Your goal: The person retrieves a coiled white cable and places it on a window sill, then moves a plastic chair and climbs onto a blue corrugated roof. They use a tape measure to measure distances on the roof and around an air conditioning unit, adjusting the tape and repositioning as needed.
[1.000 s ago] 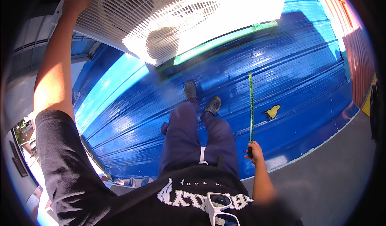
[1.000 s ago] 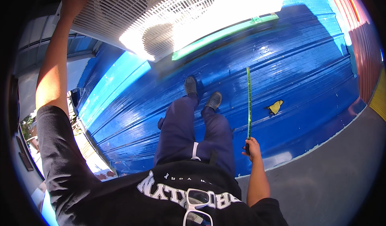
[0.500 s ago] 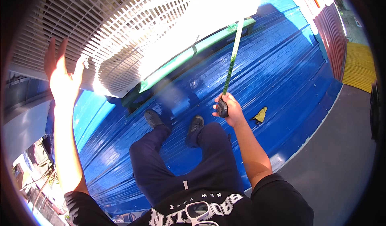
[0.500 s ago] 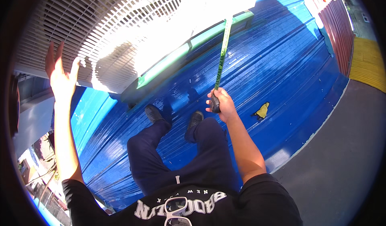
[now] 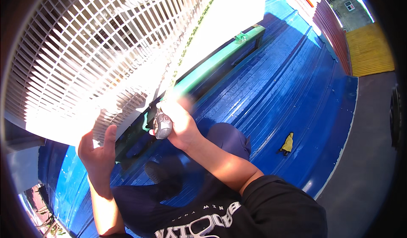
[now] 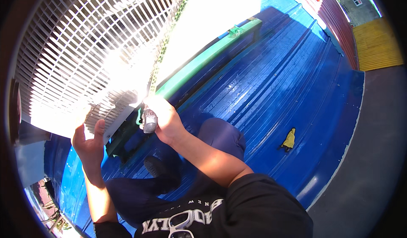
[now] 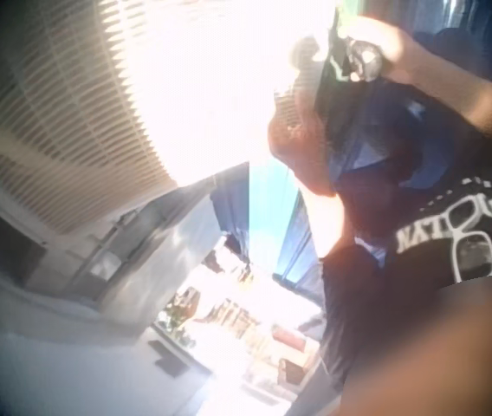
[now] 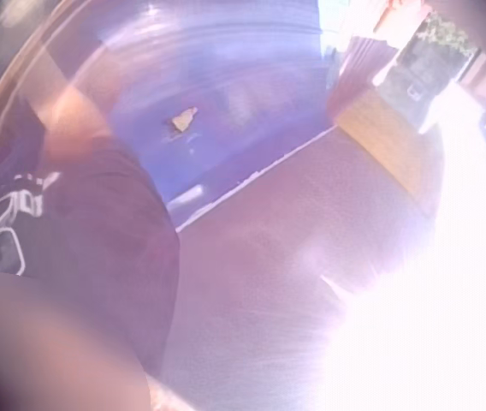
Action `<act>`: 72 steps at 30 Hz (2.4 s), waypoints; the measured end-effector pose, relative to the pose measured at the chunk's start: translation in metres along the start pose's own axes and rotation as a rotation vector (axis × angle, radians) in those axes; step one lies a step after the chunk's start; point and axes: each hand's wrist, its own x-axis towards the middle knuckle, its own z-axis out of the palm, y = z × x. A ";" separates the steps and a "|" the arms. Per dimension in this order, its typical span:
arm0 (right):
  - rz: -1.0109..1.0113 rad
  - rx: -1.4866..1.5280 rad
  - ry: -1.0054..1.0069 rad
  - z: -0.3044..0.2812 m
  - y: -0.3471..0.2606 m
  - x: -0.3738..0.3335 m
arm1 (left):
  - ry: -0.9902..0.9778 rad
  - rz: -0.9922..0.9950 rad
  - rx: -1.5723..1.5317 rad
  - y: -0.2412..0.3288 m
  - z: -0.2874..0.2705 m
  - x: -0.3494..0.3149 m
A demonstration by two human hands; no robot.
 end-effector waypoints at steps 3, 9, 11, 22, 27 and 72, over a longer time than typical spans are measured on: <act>0.006 0.021 -0.065 -0.004 0.021 -0.003 | -0.286 -0.092 -0.363 0.015 0.052 -0.023; 0.002 -0.212 -0.092 -0.018 0.029 -0.004 | -0.434 -0.362 -1.053 0.025 0.098 -0.033; 0.001 -0.227 0.008 -0.025 0.031 -0.011 | -0.433 -0.436 -0.937 0.029 0.097 -0.037; -0.233 -0.136 0.236 -0.091 -0.025 -0.031 | -0.817 -0.404 -0.466 0.045 0.092 -0.090; -0.468 -0.161 0.601 -0.185 -0.167 0.011 | -1.094 -0.769 -0.412 -0.043 0.025 -0.118; -0.247 -0.856 0.729 -0.355 -0.326 0.162 | -0.940 -0.630 0.363 -0.220 0.085 -0.225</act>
